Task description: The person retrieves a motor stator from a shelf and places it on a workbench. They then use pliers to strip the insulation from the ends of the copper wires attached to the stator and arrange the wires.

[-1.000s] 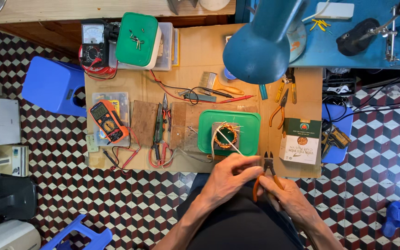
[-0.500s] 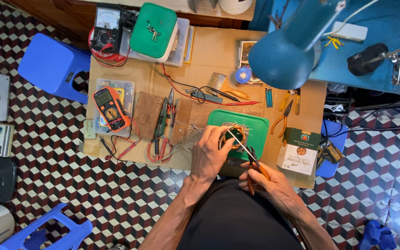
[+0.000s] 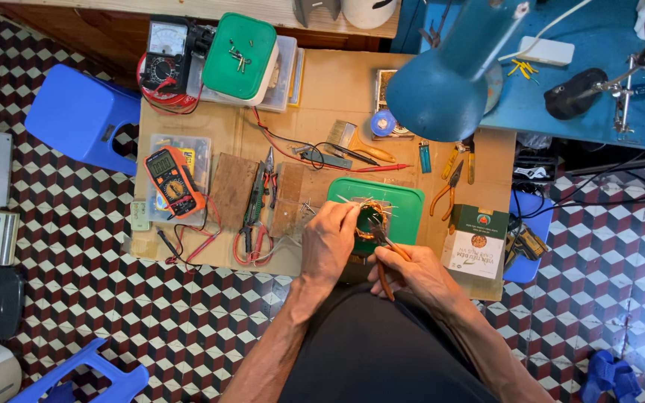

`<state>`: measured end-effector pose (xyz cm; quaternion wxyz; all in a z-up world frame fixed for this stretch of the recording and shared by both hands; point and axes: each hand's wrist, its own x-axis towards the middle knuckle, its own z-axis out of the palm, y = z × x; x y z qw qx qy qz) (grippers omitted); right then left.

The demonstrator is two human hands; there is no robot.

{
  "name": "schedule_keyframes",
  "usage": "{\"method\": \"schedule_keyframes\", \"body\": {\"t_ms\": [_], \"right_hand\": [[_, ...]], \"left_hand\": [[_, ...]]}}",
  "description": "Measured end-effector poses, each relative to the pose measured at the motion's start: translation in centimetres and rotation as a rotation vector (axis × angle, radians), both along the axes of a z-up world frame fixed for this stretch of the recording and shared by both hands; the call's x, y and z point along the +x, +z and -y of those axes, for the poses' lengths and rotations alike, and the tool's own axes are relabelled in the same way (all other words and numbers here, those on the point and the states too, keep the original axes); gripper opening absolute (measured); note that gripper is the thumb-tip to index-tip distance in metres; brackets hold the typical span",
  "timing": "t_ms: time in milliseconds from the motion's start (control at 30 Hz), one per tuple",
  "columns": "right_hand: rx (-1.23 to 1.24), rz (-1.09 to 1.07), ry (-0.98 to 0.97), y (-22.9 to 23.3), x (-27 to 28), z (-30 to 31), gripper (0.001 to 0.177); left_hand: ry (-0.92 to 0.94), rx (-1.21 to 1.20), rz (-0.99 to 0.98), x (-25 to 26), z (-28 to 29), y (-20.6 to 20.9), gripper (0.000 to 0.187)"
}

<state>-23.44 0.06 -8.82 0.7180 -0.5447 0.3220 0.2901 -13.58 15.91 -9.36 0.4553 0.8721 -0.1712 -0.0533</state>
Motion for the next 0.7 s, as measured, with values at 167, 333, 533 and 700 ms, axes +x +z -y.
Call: {"method": "schedule_keyframes", "body": {"t_ms": [167, 333, 533, 700], "right_hand": [[0.109, 0.036, -0.005, -0.5, 1.1, -0.3, 0.038], [0.184, 0.048, -0.047, -1.5, 1.8, -0.6, 0.040], [0.191, -0.012, -0.046, -2.1, 2.0, -0.5, 0.038], [0.187, -0.013, -0.077, -2.0, 2.1, -0.4, 0.037]], "left_hand": [[-0.008, -0.025, -0.113, 0.8, -0.3, 0.0, 0.020], [-0.022, -0.003, -0.145, 1.1, -0.4, 0.3, 0.023], [-0.046, 0.004, -0.173, 1.3, -0.6, 0.5, 0.024], [-0.050, 0.017, -0.156, 1.3, -0.6, 0.3, 0.024]]}}
